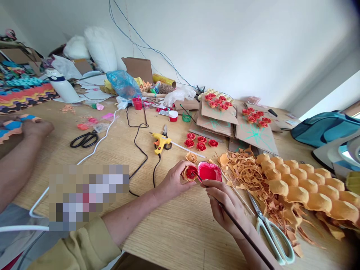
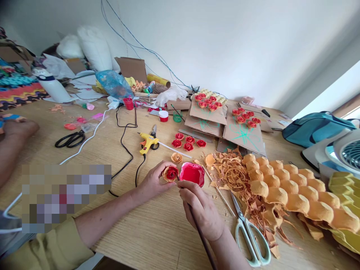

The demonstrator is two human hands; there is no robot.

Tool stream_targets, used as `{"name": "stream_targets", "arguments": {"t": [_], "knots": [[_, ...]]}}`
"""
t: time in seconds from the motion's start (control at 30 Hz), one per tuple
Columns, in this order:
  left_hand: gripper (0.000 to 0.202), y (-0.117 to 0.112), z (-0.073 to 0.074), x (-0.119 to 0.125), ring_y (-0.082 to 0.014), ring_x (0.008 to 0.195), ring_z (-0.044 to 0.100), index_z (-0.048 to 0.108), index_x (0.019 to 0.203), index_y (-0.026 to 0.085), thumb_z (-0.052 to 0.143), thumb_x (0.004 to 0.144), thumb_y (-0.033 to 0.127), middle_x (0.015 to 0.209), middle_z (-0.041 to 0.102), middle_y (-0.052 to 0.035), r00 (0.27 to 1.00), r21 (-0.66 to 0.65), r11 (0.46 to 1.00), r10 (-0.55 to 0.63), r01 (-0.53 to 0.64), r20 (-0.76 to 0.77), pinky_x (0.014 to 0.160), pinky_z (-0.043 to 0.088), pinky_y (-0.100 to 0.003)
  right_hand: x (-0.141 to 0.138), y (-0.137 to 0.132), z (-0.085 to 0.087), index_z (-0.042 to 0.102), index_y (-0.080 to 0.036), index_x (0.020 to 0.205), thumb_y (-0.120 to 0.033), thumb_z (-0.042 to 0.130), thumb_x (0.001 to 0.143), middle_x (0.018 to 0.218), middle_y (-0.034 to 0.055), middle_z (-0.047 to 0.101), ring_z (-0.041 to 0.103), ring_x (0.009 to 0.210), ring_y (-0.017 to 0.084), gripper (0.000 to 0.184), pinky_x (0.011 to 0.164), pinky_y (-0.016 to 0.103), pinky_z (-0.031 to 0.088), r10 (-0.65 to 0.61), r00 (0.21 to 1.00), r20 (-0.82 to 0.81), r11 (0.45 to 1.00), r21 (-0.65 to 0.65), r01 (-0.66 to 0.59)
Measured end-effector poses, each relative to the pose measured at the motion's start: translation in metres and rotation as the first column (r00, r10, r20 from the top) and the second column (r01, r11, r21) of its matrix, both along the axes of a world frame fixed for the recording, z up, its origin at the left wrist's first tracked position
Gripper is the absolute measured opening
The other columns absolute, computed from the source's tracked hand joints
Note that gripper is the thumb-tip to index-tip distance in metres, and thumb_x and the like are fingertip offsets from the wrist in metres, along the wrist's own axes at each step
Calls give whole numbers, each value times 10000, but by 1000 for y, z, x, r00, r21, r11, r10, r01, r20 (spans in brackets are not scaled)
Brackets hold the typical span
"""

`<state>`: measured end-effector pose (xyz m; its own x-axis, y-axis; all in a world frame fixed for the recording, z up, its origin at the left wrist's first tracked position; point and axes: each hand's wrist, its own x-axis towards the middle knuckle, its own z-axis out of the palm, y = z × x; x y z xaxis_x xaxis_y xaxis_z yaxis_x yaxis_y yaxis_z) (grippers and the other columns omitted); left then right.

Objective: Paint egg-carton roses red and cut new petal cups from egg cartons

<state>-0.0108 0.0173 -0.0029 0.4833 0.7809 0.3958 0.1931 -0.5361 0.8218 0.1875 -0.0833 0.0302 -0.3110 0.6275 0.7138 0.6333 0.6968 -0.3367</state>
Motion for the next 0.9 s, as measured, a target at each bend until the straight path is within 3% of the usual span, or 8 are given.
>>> {"name": "stream_targets", "arguments": {"t": [0.4,0.6,0.9], "knots": [[400,0,2,0,-224,1054,663,593,1147,220,770,794,159,1112,691,-44,1000,1,1000,23,-23,2,945,525,-337,1,-2,-1,570,-246,1229,-38,510,961,1141,120,764,768,980,190,344,803,294,637,-36,997,61,998,49,33],[407,0,0,0,-224,1048,663,595,1141,215,780,783,161,1105,692,-45,1000,5,1000,27,-27,4,937,519,-328,-2,1,-3,557,-231,1205,-34,475,978,1138,118,749,757,969,178,312,820,284,627,4,997,78,999,-42,-1],[421,0,1,0,-215,1037,657,585,1153,202,782,785,147,1101,685,-44,998,3,998,59,-59,-12,934,513,-322,1,-2,-1,584,-192,1181,9,513,940,1130,135,744,746,965,176,322,825,264,600,-13,998,57,998,56,10]]}}
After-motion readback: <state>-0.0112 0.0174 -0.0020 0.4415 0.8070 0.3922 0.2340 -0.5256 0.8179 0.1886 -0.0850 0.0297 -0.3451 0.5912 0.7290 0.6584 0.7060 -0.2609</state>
